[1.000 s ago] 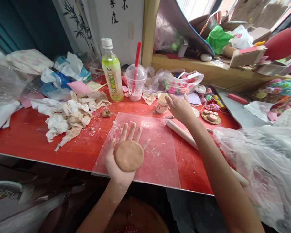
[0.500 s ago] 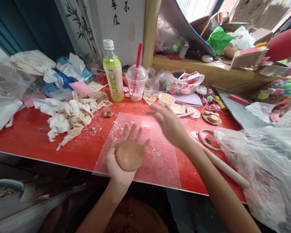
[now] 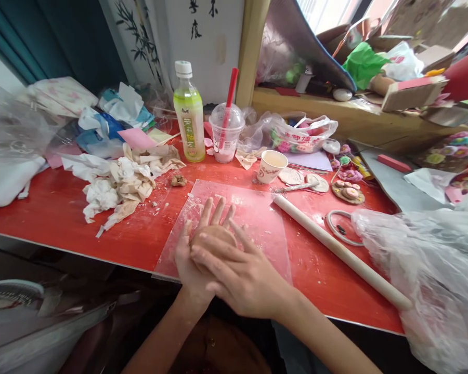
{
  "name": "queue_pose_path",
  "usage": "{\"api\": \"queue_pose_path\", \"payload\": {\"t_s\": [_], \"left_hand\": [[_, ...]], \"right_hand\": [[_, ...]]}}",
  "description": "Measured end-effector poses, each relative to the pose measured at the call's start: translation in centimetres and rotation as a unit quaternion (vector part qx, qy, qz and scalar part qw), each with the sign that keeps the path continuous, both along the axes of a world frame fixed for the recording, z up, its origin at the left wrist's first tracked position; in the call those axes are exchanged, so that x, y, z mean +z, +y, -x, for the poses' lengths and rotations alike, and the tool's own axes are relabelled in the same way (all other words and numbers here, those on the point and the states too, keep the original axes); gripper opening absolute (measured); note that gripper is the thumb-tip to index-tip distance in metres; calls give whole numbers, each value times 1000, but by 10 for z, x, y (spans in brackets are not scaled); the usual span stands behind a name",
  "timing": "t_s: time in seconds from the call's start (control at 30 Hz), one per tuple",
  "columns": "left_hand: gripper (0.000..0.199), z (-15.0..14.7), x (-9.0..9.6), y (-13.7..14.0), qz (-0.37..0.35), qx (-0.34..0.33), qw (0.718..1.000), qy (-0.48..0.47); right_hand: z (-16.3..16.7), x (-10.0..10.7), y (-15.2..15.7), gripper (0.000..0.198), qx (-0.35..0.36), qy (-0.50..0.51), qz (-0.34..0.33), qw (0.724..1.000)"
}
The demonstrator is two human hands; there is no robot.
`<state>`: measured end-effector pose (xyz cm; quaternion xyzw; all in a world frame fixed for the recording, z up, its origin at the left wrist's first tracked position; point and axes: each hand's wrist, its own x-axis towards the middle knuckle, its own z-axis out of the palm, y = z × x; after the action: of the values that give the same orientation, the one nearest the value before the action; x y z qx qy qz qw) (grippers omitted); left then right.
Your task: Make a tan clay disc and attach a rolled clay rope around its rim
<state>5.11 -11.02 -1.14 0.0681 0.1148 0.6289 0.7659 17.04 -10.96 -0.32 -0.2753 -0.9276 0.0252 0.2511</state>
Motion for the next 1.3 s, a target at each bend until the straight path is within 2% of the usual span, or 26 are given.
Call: {"api": "queue_pose_path", "payload": {"t_s": [0.1, 0.23, 0.37, 0.4, 0.53, 0.67, 0.7, 0.83, 0.97, 1.0, 1.1, 1.13, 1.23, 1.3], "left_hand": [[49, 0, 2, -1, -8, 2, 1000, -8], [52, 0, 3, -1, -6, -2, 1000, -2], [49, -1, 0, 0, -4, -8, 1000, -16], [49, -1, -1, 0, -9, -8, 1000, -20], [52, 0, -1, 1, -4, -22, 999, -29], [50, -1, 1, 0, 17, -15, 1000, -20], [50, -1, 1, 0, 19, -11, 1000, -16], [53, -1, 1, -1, 16, -29, 999, -23], [51, 0, -1, 0, 15, -27, 999, -19], [50, 0, -2, 0, 12, -25, 1000, -16], [51, 0, -4, 0, 0, -27, 1000, -10], [51, 0, -4, 0, 0, -30, 1000, -10], [52, 0, 0, 0, 7, -25, 1000, -6], [53, 1, 4, -1, 11, -20, 1000, -1]], "right_hand": [[3, -2, 0, 49, -63, 13, 0, 998], [4, 0, 1, 45, 13, 30, 16, 999], [7, 0, 2, 42, -64, 39, 17, 997], [8, 0, 3, 44, -63, 33, 23, 997], [8, 1, 4, 44, 33, 21, 44, 998], [5, 3, 7, 43, -59, 17, 55, 997], [5, 3, 7, 44, -59, 9, 57, 997], [7, 4, 5, 43, 31, 8, 48, 998], [7, 4, 7, 41, -65, 19, 44, 997], [7, 4, 8, 42, -61, 14, 44, 997], [8, 4, 7, 44, 10, 1, 36, 999], [8, 4, 6, 43, 6, 2, 34, 999], [9, 2, 5, 41, -74, 14, 25, 997], [11, 2, 3, 44, -62, 9, 29, 998]]}}
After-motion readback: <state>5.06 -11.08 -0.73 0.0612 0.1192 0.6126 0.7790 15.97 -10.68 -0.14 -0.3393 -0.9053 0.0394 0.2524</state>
